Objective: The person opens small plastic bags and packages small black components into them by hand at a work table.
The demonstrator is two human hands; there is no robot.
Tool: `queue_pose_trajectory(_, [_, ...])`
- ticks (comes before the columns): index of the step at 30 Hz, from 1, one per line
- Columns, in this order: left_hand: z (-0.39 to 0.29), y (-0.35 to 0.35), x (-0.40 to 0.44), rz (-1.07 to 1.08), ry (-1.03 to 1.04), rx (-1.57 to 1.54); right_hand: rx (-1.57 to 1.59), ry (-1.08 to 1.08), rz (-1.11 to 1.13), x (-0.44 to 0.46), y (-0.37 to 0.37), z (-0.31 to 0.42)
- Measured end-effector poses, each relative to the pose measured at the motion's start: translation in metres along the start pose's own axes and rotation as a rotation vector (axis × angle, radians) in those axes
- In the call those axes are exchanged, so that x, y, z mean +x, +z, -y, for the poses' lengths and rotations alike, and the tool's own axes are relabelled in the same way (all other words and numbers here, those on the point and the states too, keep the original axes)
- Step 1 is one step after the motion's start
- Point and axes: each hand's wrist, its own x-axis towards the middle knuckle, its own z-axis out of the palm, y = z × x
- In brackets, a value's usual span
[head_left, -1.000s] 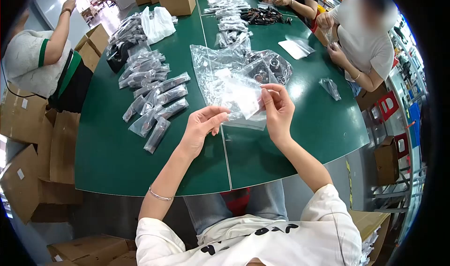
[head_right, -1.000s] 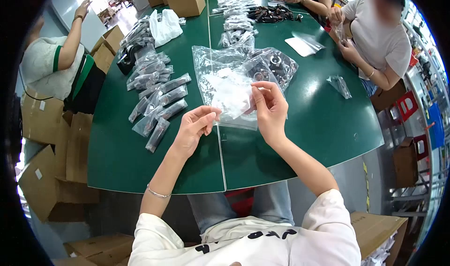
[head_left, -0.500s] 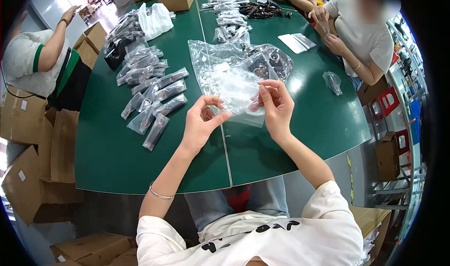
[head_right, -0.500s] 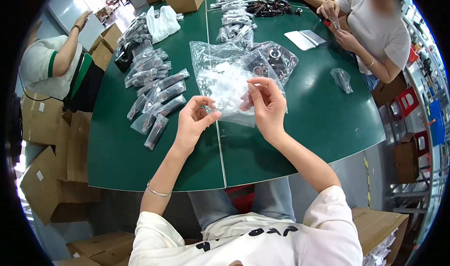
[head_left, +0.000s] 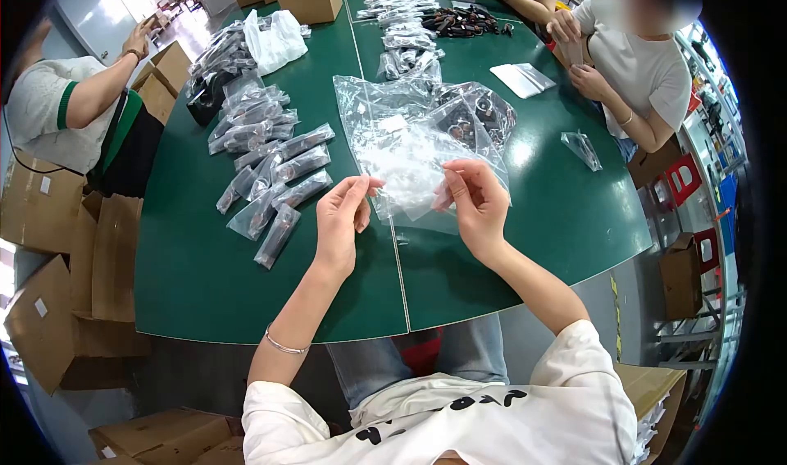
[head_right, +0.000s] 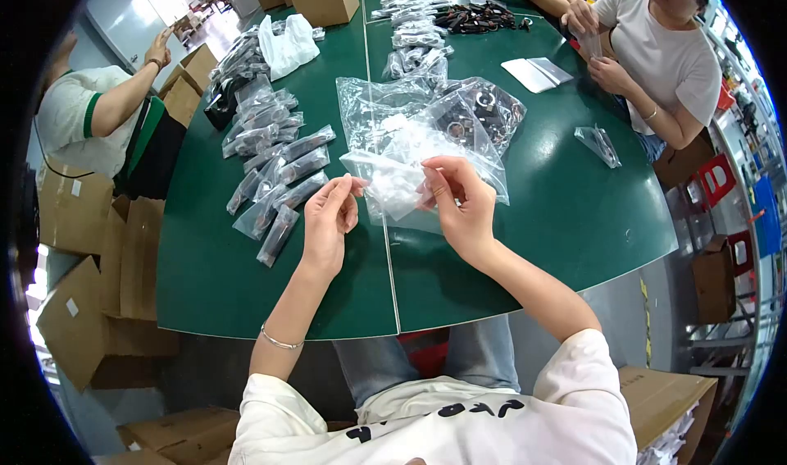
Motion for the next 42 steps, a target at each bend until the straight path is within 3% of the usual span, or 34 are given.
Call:
queue_pose_trajectory(7, [-0.001, -0.003, -0.001, 0.087, 0.029, -0.084, -0.152, -0.112, 0.021, -0.002, 0.003, 0.0])
queue_pose_trajectory(14, [-0.004, -0.003, 0.001, 0.073, -0.041, -0.24, -0.142, -0.058, -0.008, 0.0, 0.002, 0.002])
queue_pose_trajectory(23, [-0.003, 0.0, -0.003, 0.072, 0.012, -0.022, -0.239, -0.089, 0.036, -0.002, 0.004, 0.001])
queue_pose_trajectory(28, [-0.002, 0.001, -0.004, 0.062, 0.039, -0.012, -0.567, -0.402, 0.069, 0.003, 0.004, 0.003])
queue_pose_trajectory(34, [0.005, 0.004, -0.004, 0.118, 0.092, 0.052, -0.487, -0.324, 0.314, -0.001, 0.006, 0.013])
queue_pose_trajectory(42, [0.006, 0.006, -0.005, 0.163, 0.086, 0.003, -0.377, -0.269, 0.296, -0.006, 0.01, 0.007])
